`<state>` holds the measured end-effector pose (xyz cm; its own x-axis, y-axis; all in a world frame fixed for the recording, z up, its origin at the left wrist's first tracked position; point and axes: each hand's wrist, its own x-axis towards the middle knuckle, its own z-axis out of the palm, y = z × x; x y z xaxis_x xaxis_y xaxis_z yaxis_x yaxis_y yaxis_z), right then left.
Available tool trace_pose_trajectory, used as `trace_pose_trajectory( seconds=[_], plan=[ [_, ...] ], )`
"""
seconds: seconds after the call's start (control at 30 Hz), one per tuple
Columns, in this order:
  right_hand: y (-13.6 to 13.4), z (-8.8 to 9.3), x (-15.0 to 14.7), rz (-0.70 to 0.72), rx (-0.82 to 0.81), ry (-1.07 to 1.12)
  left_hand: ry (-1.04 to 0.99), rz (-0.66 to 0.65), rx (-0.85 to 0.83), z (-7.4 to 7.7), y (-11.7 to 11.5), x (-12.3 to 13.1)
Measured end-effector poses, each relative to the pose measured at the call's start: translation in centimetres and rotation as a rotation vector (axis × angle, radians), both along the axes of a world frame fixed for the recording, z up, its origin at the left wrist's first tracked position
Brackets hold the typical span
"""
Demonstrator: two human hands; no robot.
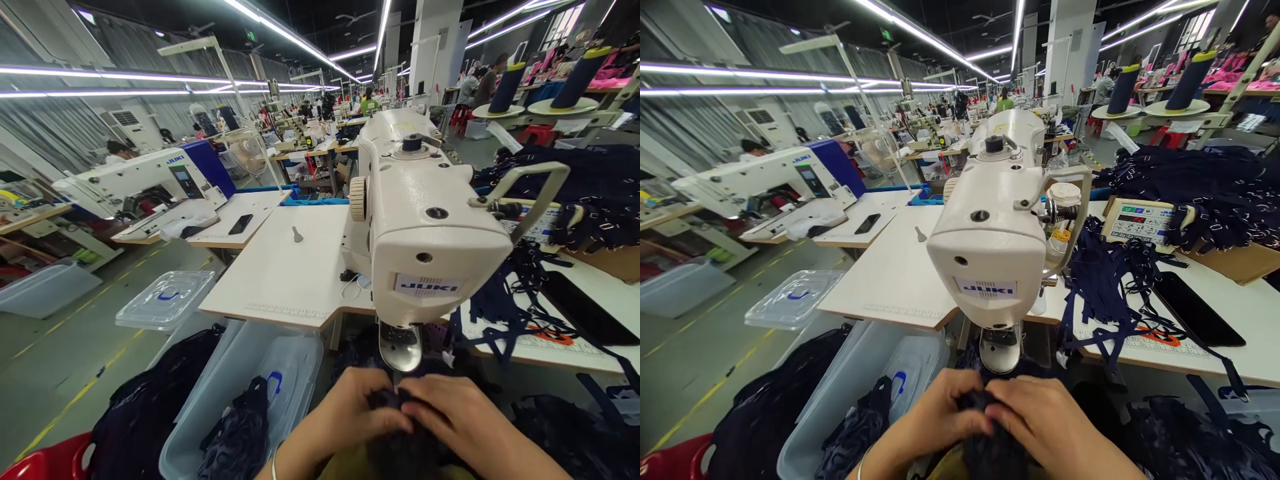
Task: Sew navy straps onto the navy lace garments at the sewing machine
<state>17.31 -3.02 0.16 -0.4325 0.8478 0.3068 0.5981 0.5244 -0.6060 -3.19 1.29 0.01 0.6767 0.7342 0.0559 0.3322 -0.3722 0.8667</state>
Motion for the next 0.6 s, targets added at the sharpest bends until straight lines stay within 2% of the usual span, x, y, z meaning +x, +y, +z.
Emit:
trace_pose_trajectory(
  seconds=[0.1, 0.17, 0.23, 0.3, 0.37, 0.4, 0.5, 0.6],
  plan=[
    [1.3, -0.6, -0.2, -0.301, 0.013, 0.064, 0.127, 0.314, 0.337, 0.2, 0.9, 0.5],
    [2.1, -1.5, -0.4, -0.477, -0.1, 0.086, 0.173, 0.387, 0.566, 0.2, 1.3, 0.9],
    [2.7, -2.4, -0.6, -0.571, -0.233, 0.161, 0.17, 0.307, 0.73, 0.1, 1.3, 1.1],
    [3.0, -2.9, -0.7, -0.593, -0.336, 0.295, 0.185, 0.108, 0.831, 0.2, 1.2, 1.1],
    [3.1, -3.0, -0.6, -0.585, -0.432, 0.455, 0.247, -0.043, 0.841, 0.4, 1.1, 1.1],
    [3.1, -2.9, -0.5, -0.575, -0.485, 0.537, 0.288, -0.074, 0.822, 0.6, 1.1, 1.2],
    [3.5, -2.2, -0.2, -0.528, -0.595, 0.725, 0.385, -0.043, 0.806, 0.9, 1.0, 1.5],
    [4.3, -1.8, 0.5, -0.485, -0.568, 0.724, 0.447, 0.021, 0.835, 0.9, 0.7, 1.9]
  ],
)
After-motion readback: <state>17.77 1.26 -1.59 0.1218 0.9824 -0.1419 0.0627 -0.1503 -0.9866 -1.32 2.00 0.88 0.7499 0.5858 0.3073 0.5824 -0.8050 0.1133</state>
